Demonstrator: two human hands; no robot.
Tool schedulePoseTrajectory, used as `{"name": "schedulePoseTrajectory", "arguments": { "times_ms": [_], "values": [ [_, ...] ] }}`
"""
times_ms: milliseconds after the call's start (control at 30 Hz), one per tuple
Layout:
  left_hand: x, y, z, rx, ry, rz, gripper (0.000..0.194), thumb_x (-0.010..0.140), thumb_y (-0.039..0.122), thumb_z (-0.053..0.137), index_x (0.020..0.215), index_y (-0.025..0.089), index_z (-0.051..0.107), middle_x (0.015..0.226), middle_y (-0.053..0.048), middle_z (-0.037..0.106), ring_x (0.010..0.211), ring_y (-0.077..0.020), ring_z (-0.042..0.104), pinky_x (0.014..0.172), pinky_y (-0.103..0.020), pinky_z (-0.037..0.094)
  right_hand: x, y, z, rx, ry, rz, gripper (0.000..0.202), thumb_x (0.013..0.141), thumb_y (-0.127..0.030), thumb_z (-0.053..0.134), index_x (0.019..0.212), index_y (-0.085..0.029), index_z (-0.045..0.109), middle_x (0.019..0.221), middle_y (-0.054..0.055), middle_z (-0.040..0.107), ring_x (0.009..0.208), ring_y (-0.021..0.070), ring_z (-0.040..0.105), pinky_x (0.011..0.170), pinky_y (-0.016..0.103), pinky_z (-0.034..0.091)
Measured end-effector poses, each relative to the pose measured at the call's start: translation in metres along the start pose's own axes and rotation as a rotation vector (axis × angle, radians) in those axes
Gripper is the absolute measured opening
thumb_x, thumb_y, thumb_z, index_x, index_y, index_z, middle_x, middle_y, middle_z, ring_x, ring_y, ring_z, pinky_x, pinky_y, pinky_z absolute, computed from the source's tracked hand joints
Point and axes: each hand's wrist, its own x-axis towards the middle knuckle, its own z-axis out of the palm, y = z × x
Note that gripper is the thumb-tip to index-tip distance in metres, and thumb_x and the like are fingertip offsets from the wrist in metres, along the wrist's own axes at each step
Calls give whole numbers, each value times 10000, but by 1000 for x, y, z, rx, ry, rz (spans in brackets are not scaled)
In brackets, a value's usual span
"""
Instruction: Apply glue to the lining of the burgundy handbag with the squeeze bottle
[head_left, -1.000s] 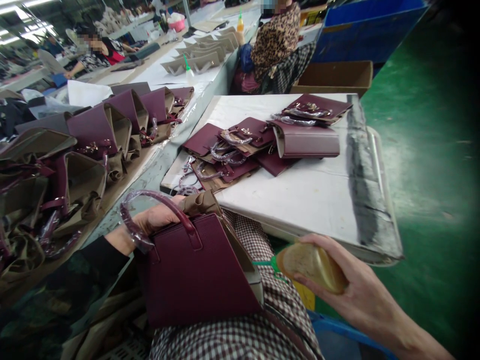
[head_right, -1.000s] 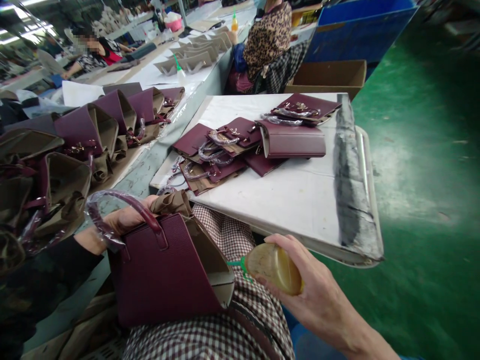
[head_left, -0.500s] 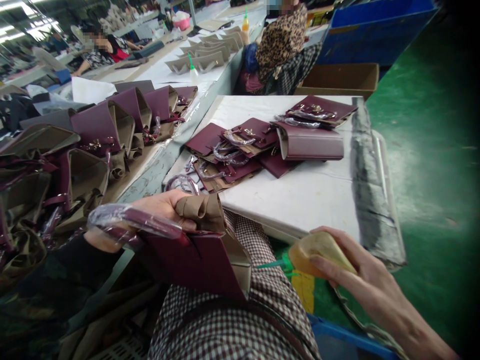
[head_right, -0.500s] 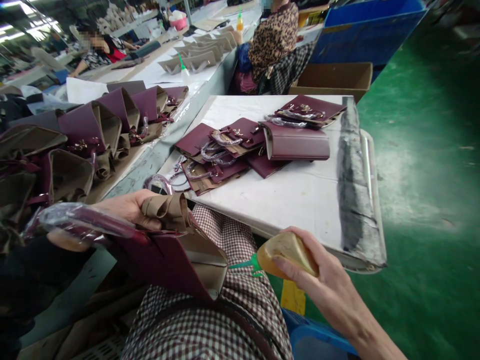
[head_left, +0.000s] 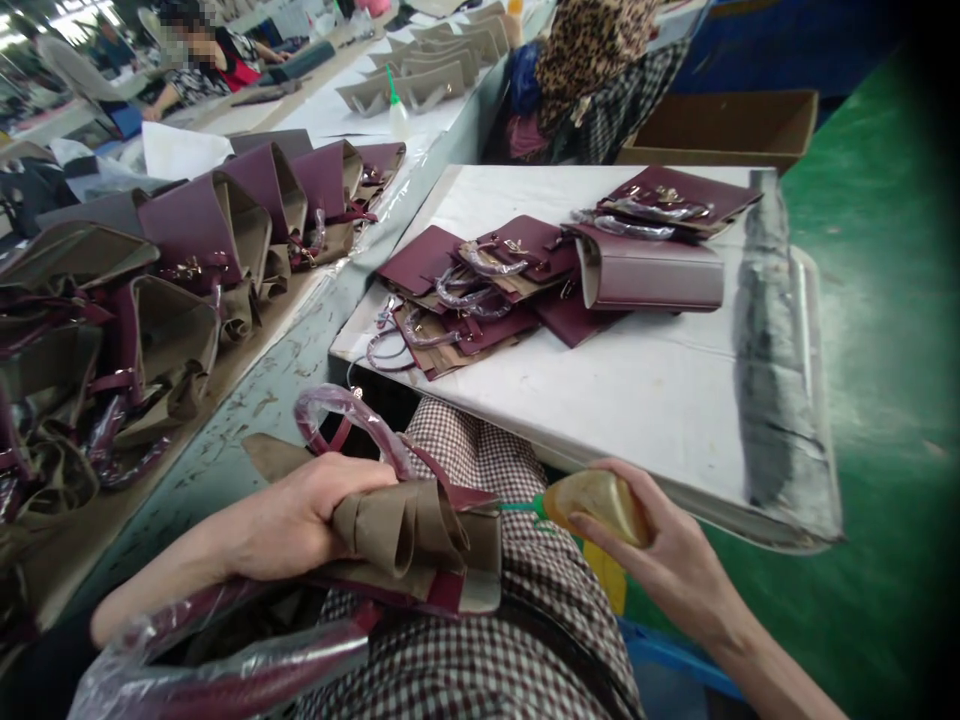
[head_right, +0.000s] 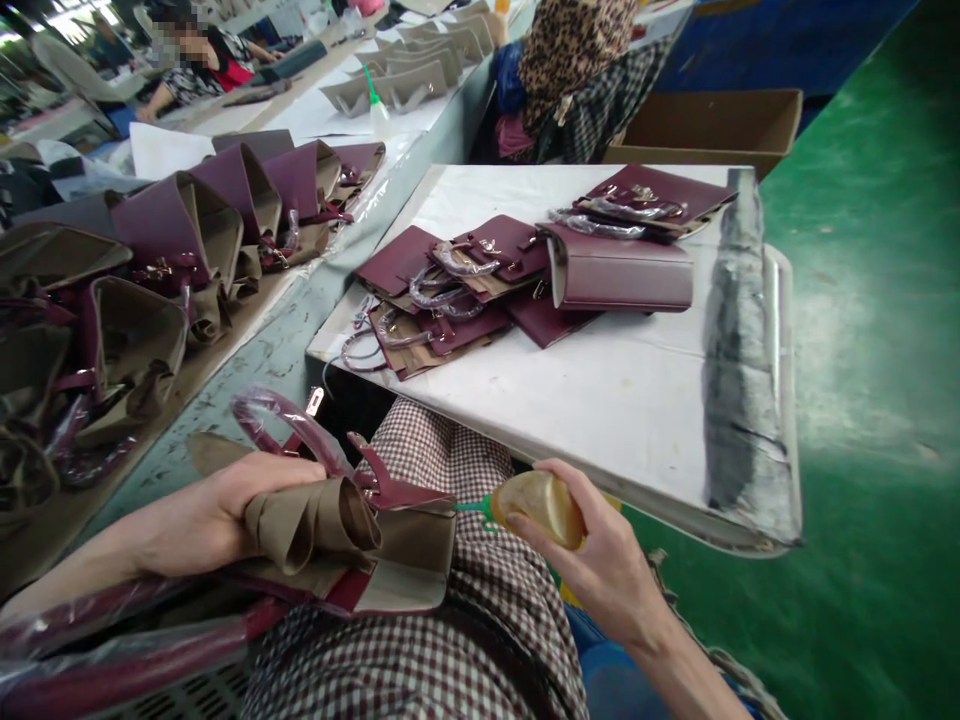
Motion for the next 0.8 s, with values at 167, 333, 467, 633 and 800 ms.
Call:
{"name": "schedulePoseTrajectory", "arguments": {
  "times_ms": [167,333,467,633,800],
  "values": [
    [-13,-2,17,70,46,86,216,845,-17,567,862,193,522,825,48,562,752,-112,490,699,-252,337,7,-9,0,-12,-58,-20,624,811,-654,777,1251,-235,637,1154,102,753,1005,351,706,951,508,547],
    [-19,-3,22,87,66,87,216,860,-13,555,866,197,507,830,42,560,762,-120,492,703,-259,332,2,-9,-4,2,-152,1,589,848,-659,761,1260,-258,634,1059,51,781,927,318,736,871,451,580],
    [-21,-2,23,57,68,98,248,838,-46,542,886,197,536,853,38,592,776,-121,514,718,-254,348,-8,-6,-8,32,-221,23,577,866,-672,744,1274,-281,626,1034,22,789,910,296,752,818,405,602],
    [-24,-1,28,82,79,76,224,864,-26,556,896,195,548,860,32,600,787,-127,530,717,-256,360,-14,-3,-4,22,-137,42,624,847,-689,743,1279,-262,599,1115,70,752,969,322,714,898,466,572],
    [-29,3,37,97,79,88,251,839,-38,554,912,201,544,874,30,605,798,-132,542,721,-263,361,-18,-4,1,38,-121,46,638,833,-688,749,1273,-254,588,1148,85,737,999,332,706,926,477,561]
  ]
}}
